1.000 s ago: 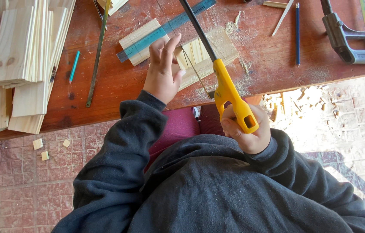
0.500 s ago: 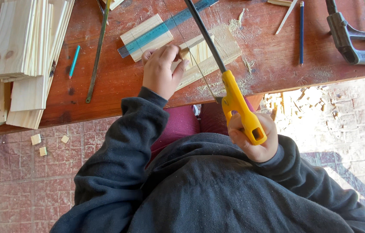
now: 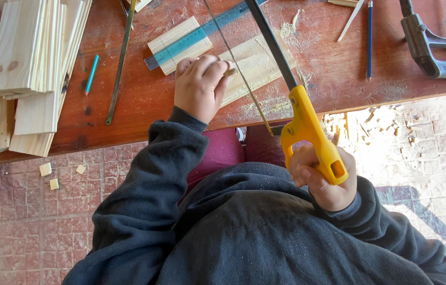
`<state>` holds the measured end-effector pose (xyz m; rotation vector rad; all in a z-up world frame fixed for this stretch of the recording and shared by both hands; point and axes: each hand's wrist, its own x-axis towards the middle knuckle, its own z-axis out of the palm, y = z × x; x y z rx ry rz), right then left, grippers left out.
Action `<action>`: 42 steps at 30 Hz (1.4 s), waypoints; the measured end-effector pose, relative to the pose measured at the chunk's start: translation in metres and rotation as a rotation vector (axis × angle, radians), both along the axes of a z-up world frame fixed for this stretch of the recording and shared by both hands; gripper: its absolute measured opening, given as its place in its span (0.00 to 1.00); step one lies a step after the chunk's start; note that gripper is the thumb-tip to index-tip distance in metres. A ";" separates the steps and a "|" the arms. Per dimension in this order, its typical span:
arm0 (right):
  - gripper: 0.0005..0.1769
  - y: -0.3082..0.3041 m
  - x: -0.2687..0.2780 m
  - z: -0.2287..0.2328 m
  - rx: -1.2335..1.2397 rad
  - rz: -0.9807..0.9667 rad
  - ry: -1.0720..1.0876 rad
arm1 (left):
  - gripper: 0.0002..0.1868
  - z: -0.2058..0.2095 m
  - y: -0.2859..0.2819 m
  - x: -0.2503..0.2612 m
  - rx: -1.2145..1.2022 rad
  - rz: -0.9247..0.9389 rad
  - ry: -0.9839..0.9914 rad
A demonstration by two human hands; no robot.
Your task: The person uses a yellow-handled coping saw to cut a small rectangular piece of light-colored wood on a wooden workbench. They hold the wood steady with their left hand and saw with their right hand, producing sawdust as they cut along a marked line.
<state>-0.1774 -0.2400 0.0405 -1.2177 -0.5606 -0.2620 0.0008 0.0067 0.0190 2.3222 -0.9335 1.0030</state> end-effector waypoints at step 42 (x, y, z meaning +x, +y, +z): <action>0.08 -0.014 0.005 -0.031 -0.005 -0.082 0.020 | 0.06 -0.038 -0.010 -0.003 0.230 -0.091 -0.260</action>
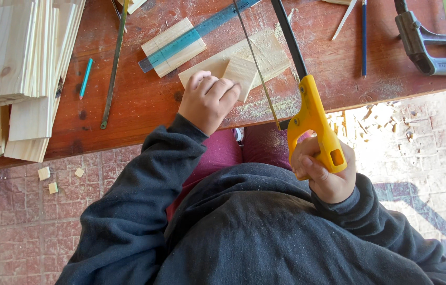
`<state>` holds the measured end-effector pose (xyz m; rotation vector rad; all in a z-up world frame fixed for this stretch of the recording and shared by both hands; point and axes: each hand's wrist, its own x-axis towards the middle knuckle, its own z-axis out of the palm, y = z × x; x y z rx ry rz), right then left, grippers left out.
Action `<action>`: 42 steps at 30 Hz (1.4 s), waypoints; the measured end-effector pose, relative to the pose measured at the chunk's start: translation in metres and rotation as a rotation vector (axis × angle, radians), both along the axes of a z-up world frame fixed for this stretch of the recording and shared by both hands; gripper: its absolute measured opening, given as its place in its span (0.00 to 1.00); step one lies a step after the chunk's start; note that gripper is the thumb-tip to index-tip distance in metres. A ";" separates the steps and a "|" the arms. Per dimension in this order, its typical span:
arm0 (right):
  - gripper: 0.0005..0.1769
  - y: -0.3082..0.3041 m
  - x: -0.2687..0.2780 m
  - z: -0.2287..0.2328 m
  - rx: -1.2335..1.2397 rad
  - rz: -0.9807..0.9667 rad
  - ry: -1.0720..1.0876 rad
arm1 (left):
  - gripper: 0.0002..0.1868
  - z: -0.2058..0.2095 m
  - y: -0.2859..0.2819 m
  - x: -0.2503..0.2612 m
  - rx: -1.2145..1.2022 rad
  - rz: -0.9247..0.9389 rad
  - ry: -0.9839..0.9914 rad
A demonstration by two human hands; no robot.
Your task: The person uses a yellow-handled coping saw to cut a small rectangular piece of light-colored wood on a wooden workbench. They hold the wood steady with their left hand and saw with their right hand, producing sawdust as they cut along a marked line.
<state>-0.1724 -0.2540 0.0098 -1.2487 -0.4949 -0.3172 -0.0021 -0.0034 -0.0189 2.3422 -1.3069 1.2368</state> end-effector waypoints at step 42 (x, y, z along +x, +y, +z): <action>0.09 0.026 -0.003 0.044 -0.120 0.168 0.112 | 0.41 0.030 0.024 -0.020 -0.249 0.354 0.588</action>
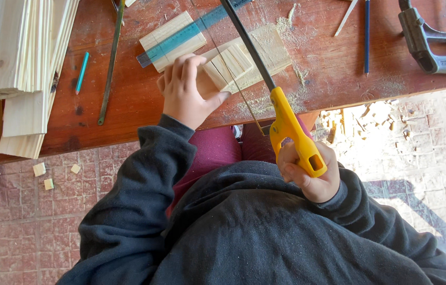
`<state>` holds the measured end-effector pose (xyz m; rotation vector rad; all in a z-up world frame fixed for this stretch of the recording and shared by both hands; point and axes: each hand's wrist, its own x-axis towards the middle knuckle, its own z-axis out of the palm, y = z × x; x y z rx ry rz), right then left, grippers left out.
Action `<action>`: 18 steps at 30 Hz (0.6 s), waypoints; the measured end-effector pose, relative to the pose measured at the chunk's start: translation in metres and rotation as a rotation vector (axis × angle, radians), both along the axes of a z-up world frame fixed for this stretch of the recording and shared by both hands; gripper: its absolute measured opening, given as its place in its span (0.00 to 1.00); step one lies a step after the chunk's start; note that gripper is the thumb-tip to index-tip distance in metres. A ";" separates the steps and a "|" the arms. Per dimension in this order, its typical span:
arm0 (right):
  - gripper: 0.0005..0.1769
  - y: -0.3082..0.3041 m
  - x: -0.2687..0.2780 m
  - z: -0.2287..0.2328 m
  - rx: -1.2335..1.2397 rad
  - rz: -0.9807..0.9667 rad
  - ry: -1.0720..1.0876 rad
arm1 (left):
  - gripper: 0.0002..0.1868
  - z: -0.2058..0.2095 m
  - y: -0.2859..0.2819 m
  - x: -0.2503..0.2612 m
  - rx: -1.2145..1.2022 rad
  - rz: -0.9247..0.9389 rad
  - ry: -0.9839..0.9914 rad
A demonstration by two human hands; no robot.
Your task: The person uses a yellow-handled coping saw to cut a small rectangular piece of light-colored wood on a wooden workbench. They hold the wood steady with their left hand and saw with their right hand, producing sawdust as they cut along a marked line.
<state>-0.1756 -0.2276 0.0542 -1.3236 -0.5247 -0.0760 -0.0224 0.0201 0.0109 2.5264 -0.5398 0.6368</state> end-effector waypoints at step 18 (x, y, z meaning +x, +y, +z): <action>0.09 -0.009 -0.004 0.017 -0.146 0.040 0.101 | 0.33 -0.008 -0.001 0.001 0.005 0.001 -0.005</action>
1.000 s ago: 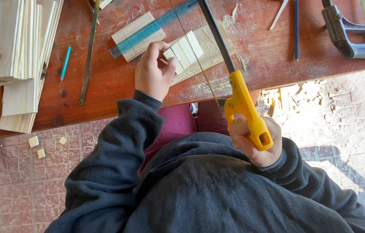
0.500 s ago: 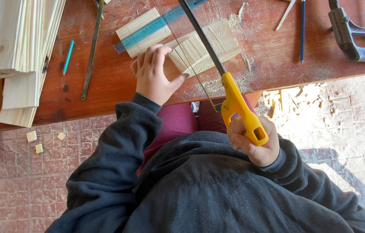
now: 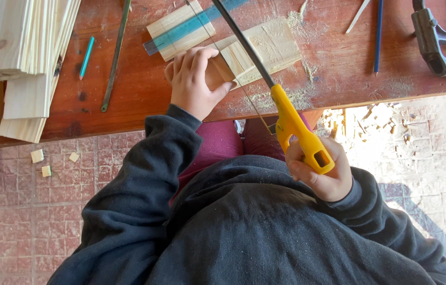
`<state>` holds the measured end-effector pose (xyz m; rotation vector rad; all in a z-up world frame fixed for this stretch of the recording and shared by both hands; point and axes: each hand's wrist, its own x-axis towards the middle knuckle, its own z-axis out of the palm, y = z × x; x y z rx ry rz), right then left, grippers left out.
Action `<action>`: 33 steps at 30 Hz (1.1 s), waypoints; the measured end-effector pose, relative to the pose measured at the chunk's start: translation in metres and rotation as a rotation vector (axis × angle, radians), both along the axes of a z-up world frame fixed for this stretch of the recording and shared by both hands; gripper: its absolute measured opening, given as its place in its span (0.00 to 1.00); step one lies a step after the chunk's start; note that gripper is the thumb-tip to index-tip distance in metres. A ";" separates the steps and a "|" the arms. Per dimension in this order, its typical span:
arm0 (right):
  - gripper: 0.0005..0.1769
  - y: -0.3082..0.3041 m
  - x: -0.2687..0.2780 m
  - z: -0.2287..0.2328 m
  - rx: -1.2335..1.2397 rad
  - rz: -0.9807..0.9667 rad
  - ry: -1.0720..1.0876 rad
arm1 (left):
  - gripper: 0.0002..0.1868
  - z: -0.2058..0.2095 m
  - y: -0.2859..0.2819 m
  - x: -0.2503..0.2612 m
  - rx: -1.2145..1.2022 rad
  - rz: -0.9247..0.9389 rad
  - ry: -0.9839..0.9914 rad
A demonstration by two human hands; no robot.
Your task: The person uses a yellow-handled coping saw to cut a small rectangular piece of light-colored wood on a wooden workbench. They hold the wood steady with their left hand and saw with their right hand, producing sawdust as they cut along a marked line.
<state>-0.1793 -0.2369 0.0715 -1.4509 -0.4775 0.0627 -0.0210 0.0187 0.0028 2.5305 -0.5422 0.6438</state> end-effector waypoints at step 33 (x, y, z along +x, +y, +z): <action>0.09 0.019 0.082 -0.031 0.198 -0.054 -0.069 | 0.34 -0.026 -0.004 0.009 0.023 -0.022 -0.086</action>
